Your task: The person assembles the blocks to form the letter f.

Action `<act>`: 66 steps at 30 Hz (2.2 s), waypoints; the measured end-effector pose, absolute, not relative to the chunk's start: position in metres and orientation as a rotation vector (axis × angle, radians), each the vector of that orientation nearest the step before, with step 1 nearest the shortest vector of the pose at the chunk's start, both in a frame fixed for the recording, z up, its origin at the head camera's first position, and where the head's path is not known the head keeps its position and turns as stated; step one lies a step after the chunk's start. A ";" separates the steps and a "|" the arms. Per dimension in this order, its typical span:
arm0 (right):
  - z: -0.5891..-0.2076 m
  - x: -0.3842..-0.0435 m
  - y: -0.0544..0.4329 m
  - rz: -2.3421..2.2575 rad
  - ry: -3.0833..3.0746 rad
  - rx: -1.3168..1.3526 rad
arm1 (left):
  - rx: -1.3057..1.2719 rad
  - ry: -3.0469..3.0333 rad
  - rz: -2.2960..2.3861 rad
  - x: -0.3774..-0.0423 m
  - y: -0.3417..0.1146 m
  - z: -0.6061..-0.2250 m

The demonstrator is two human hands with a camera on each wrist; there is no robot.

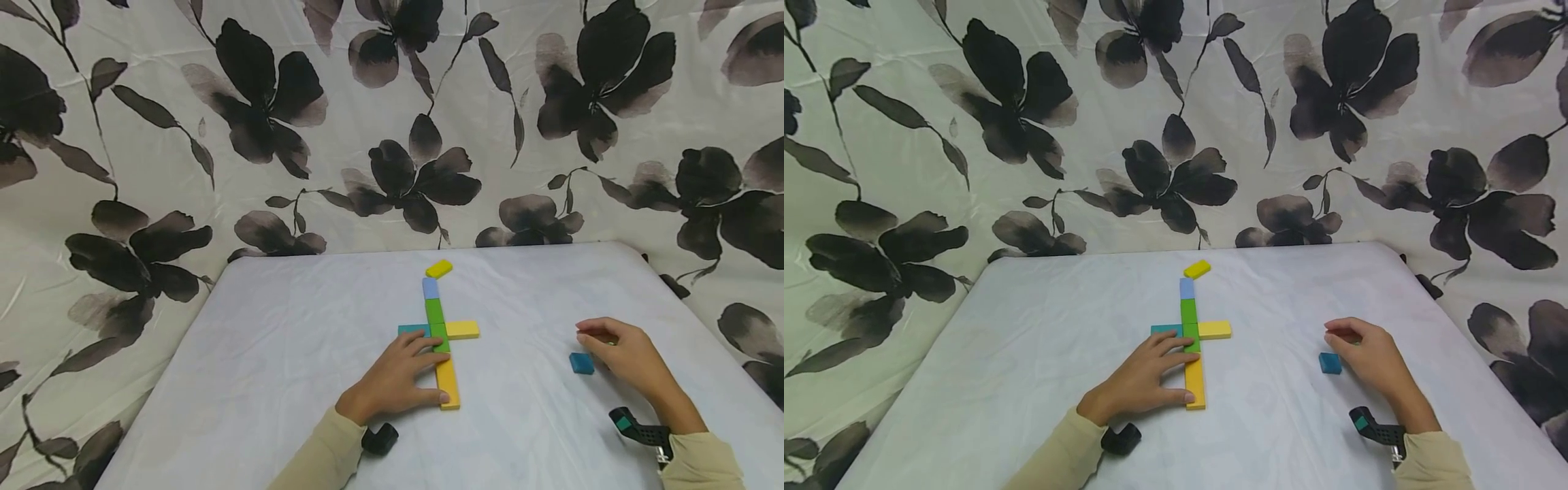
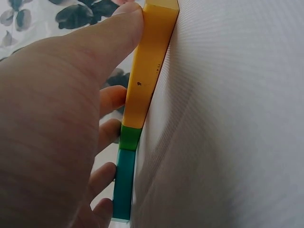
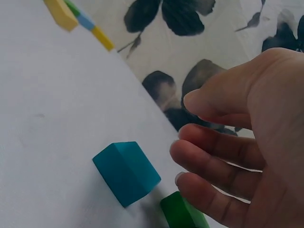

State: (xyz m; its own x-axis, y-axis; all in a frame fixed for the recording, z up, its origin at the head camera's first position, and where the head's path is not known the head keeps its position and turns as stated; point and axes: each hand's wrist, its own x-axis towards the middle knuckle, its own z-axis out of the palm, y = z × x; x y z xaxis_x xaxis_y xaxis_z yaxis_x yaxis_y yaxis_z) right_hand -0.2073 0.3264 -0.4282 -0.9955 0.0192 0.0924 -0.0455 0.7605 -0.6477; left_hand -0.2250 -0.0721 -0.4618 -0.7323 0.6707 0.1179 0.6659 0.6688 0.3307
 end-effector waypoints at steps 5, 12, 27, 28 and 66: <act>-0.432 -0.205 0.329 1.031 -2.901 0.048 | 1.152 2.864 0.570 -0.224 -0.072 -0.462; -0.438 -0.203 0.329 1.022 -2.940 0.058 | 1.145 2.870 0.554 -0.225 -0.073 -0.462; -0.438 -0.200 0.334 0.963 -3.008 0.220 | 1.098 2.855 0.548 -0.226 -0.074 -0.463; -0.439 -0.200 0.334 0.954 -3.012 0.225 | 1.096 2.857 0.549 -0.226 -0.074 -0.463; -0.448 -0.203 0.312 0.818 -2.894 0.338 | 1.114 2.845 0.571 -0.226 -0.072 -0.463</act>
